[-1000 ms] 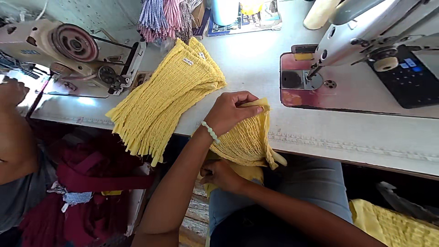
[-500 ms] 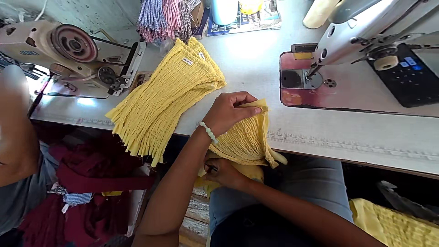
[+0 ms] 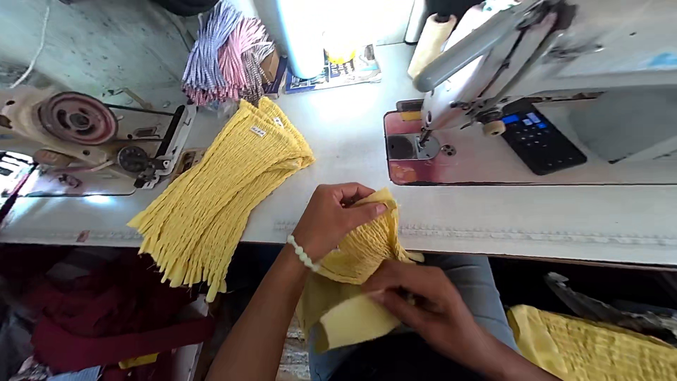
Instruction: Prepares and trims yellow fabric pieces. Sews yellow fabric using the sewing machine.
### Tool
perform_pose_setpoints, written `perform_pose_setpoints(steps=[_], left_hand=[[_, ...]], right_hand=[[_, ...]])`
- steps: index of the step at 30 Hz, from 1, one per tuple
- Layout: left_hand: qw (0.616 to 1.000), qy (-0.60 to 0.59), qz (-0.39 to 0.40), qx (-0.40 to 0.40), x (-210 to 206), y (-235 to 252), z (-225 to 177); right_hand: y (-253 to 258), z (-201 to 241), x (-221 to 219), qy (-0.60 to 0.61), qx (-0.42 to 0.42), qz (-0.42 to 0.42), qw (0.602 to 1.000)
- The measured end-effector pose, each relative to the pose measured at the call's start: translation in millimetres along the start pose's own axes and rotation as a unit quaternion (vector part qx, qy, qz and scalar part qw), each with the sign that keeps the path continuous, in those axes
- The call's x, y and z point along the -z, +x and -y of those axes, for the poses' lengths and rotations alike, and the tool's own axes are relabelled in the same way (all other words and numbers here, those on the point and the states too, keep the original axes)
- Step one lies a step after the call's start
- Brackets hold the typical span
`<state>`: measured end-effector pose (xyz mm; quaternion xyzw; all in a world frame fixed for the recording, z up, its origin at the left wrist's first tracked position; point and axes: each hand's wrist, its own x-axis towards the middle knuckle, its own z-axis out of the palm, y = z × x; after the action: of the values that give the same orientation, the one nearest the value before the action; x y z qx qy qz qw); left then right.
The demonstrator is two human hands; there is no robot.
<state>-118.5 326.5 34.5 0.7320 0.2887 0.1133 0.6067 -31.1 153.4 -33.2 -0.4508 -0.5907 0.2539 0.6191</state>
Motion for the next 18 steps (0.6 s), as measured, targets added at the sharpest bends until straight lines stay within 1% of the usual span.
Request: perform_pose_setpoints(steps=[3, 6, 11, 14, 18], left_hand=[[0.999, -0.035, 0.008, -0.001, -15, -7, -11], [0.998, -0.058, 0.005, -0.015, -26, -8, -15], [0.998, -0.043, 0.012, -0.04, -34, -3, -12], [0.998, -0.023, 0.023, -0.048, -36, -1, -13], [0.995, -0.005, 0.03, -0.092, -38, 2, -8]], right_hand=[[8, 3, 20, -0.031, -0.059, -0.13, 0.989], [9, 4, 28, -0.03, -0.08, -0.202, 0.976], [12, 1, 36, -0.039, -0.085, -0.261, 0.961], [14, -2, 42, -0.031, -0.088, -0.273, 0.957], [18, 0, 44, -0.01, -0.103, -0.296, 0.95]])
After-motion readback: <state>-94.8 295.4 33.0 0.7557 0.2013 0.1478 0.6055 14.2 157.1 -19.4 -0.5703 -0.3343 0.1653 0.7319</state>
